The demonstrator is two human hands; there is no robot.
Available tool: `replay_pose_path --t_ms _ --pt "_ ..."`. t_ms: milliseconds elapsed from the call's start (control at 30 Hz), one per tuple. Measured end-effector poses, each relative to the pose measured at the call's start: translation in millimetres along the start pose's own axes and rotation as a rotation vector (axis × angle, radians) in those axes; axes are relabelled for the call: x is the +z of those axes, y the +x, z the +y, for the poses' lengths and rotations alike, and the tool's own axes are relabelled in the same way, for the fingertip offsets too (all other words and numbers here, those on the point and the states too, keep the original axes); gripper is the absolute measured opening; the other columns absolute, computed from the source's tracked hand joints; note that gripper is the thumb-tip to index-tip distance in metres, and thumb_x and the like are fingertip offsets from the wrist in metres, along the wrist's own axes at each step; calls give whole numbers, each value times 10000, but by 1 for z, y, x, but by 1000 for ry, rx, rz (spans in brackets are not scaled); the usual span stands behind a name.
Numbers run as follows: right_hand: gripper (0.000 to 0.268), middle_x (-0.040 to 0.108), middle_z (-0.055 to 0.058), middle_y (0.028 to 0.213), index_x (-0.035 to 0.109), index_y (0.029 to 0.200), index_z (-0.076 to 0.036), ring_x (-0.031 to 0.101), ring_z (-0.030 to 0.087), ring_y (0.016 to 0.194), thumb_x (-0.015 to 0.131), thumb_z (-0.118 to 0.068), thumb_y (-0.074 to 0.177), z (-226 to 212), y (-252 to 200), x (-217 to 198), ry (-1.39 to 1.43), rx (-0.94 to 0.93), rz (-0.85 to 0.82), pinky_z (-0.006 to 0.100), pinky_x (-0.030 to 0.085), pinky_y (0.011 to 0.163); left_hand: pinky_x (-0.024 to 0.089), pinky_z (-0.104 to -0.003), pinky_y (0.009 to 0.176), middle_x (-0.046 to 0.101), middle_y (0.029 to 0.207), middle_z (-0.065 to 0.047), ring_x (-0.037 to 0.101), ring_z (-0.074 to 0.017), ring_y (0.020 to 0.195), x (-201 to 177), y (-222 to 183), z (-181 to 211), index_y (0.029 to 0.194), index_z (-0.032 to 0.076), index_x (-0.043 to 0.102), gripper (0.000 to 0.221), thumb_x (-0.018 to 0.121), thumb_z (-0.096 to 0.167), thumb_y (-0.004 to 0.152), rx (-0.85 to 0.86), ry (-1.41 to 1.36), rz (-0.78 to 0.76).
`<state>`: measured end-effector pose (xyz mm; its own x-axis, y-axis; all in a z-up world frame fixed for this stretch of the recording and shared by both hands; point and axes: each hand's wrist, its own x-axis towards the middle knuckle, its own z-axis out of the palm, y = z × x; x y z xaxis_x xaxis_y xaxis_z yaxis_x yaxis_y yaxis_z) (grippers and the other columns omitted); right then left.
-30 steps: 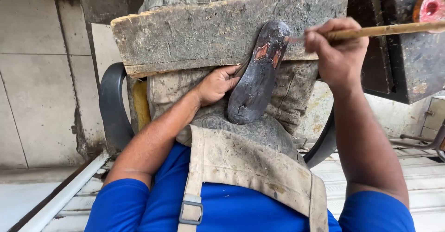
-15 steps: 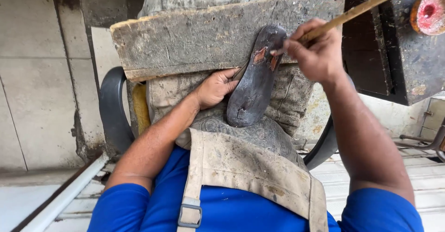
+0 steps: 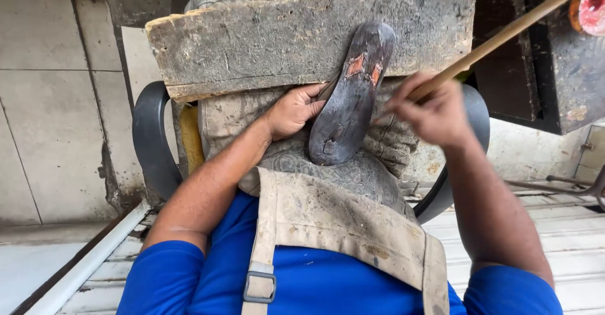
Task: Applying adhesive to a shoe sole and a repair patch using a brush
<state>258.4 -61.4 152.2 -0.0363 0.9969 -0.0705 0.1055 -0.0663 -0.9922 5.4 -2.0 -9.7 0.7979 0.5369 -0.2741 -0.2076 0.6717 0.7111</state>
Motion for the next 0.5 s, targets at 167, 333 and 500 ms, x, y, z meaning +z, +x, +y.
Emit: replay_pose_path --t_ms 167,333,500 --pt "201 675 236 810 618 943 40 684 258 653 799 112 994 48 12 -17 -18 -160 347 332 543 594 576 -355 1004 711 1297 -47 660 -125 1112 -7 4 -4 1465 111 576 444 677 165 1035 3 60 -8" --pt "229 696 264 813 636 941 67 691 285 641 846 148 900 18 13 -10 -122 -111 233 359 577 578 570 -343 1009 712 1298 -41 658 -116 1130 1 -3 -1 1467 112 576 460 687 169 1025 6 3 -2" --pt "295 681 155 944 552 1034 -42 665 196 796 733 190 1058 -6 46 -22 -89 -213 413 300 581 711 495 -306 1114 610 1436 -49 591 -121 1239 -1 -1 12 1472 39 537 502 664 176 1006 8 -36 -64"
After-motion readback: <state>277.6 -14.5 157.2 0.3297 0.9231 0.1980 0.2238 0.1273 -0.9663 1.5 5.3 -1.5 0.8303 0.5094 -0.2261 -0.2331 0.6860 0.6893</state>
